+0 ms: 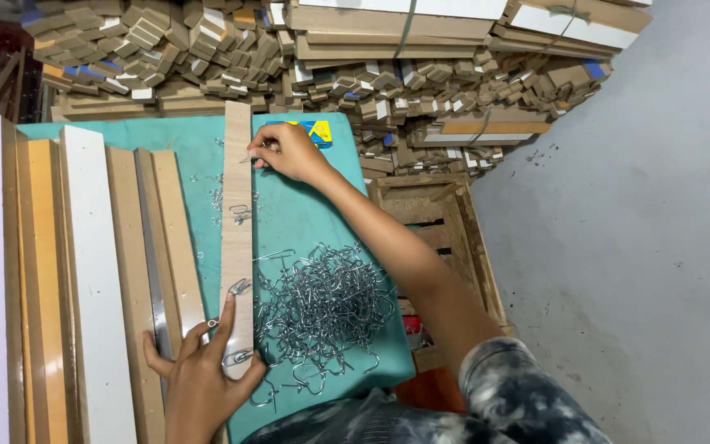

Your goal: Assemble wooden racks by manually inserting metal hooks into pre-drilled holes on wooden strips

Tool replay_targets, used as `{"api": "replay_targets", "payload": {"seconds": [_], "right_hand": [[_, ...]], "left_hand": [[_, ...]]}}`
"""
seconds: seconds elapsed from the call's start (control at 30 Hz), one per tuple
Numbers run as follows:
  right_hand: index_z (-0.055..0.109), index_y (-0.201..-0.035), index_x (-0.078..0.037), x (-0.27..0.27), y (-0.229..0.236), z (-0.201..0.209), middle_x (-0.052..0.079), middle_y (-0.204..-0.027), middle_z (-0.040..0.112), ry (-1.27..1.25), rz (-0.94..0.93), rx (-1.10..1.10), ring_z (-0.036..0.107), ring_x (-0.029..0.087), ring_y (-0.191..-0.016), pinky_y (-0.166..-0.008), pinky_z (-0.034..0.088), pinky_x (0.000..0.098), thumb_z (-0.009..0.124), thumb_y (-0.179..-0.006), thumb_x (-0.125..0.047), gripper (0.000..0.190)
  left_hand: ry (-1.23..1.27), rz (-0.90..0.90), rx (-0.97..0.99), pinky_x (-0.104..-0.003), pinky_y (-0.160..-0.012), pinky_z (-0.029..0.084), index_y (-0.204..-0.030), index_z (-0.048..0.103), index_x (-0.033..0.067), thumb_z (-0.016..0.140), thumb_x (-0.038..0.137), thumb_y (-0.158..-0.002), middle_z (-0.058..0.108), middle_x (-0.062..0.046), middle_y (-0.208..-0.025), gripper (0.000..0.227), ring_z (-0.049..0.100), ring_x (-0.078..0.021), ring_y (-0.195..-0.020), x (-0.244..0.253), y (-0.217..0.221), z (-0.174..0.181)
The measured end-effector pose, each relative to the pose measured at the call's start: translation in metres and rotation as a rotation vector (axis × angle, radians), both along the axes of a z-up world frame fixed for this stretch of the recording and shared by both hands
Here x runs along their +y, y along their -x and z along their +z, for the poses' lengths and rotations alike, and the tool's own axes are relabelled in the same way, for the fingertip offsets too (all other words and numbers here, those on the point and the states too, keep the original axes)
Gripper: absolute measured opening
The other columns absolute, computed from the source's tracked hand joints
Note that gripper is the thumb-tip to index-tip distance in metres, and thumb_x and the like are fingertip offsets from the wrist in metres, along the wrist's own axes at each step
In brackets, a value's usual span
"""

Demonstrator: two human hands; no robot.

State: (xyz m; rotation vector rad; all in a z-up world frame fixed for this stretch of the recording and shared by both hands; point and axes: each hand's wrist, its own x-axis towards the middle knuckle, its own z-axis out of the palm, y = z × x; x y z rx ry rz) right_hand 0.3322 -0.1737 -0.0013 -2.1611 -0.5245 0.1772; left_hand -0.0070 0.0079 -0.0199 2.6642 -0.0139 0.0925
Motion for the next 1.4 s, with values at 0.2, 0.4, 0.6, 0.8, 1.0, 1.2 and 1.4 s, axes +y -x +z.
{"api": "replay_targets", "payload": {"seconds": [0.2,0.4,0.6,0.8,1.0,1.2,1.4], "right_hand": [[0.068,-0.083,-0.006,0.007,0.004,0.005,0.007,-0.081,0.078,0.110,0.073,-0.115,0.080,0.017,-0.062,-0.051,0.050,0.0268,0.064,-0.096,-0.010,0.014],[0.069,-0.080,-0.005,0.020,-0.009,0.006,0.014,-0.080,0.073,0.340,0.043,-0.183,0.068,0.036,-0.078,-0.063,0.047,0.0418,0.070,-0.090,-0.007,0.010],[0.069,-0.072,-0.008,0.019,-0.002,0.019,0.004,-0.072,0.076,0.170,-0.058,0.071,0.080,0.016,-0.060,-0.057,0.054,0.0243,0.067,-0.092,-0.004,0.021],[0.069,-0.071,-0.012,0.017,0.000,0.019,-0.001,-0.081,0.081,0.133,-0.188,0.188,0.078,0.009,-0.061,-0.066,0.060,0.0248,0.075,-0.091,-0.013,0.021],[0.070,-0.083,-0.003,0.027,-0.010,-0.001,0.016,-0.088,0.077,0.372,0.038,-0.139,0.072,0.037,-0.086,-0.067,0.053,0.0460,0.070,-0.089,-0.006,0.007],[0.053,-0.065,-0.007,0.046,-0.028,-0.033,0.004,-0.061,0.058,0.389,0.186,-0.158,0.055,0.019,-0.064,-0.057,0.041,0.0332,0.059,-0.078,0.010,0.022],[0.050,-0.094,-0.012,0.041,-0.015,-0.039,0.008,-0.086,0.070,0.158,0.051,-0.070,0.070,0.024,-0.078,-0.064,0.052,0.0358,0.070,-0.084,0.002,0.026]], "left_hand": [[0.001,-0.008,-0.113,-0.074,-0.123,0.005,-0.158,0.043,0.0336,0.071,0.054,-0.070,0.072,-0.014,-0.102,0.095,0.065,-0.0195,-0.116,-0.002,0.001,-0.001],[-0.005,0.003,-0.083,-0.073,-0.123,0.006,-0.158,0.042,0.0344,0.069,0.052,-0.069,0.074,-0.013,-0.098,0.094,0.064,-0.0176,-0.119,-0.003,0.000,0.003],[-0.004,-0.007,-0.084,-0.072,-0.124,0.004,-0.158,0.041,0.0345,0.071,0.055,-0.068,0.073,-0.016,-0.098,0.097,0.065,-0.0200,-0.117,-0.001,0.001,-0.002],[-0.003,-0.011,-0.047,-0.072,-0.124,0.003,-0.158,0.041,0.0345,0.070,0.053,-0.070,0.075,-0.014,-0.096,0.095,0.065,-0.0206,-0.118,0.000,-0.001,0.002],[-0.062,-0.036,0.062,-0.072,-0.123,0.004,-0.160,0.034,0.0362,0.068,0.056,-0.071,0.076,-0.010,-0.089,0.098,0.061,-0.0205,-0.124,0.001,-0.001,0.002],[-0.108,-0.047,0.066,-0.071,-0.124,0.002,-0.160,0.034,0.0334,0.063,0.056,-0.074,0.077,-0.010,-0.080,0.094,0.061,-0.0203,-0.125,-0.003,-0.002,0.006],[-0.132,-0.055,0.050,-0.071,-0.124,0.000,-0.162,0.030,0.0332,0.062,0.060,-0.075,0.074,-0.014,-0.093,0.097,0.062,-0.0225,-0.122,-0.002,-0.003,0.000]]}}
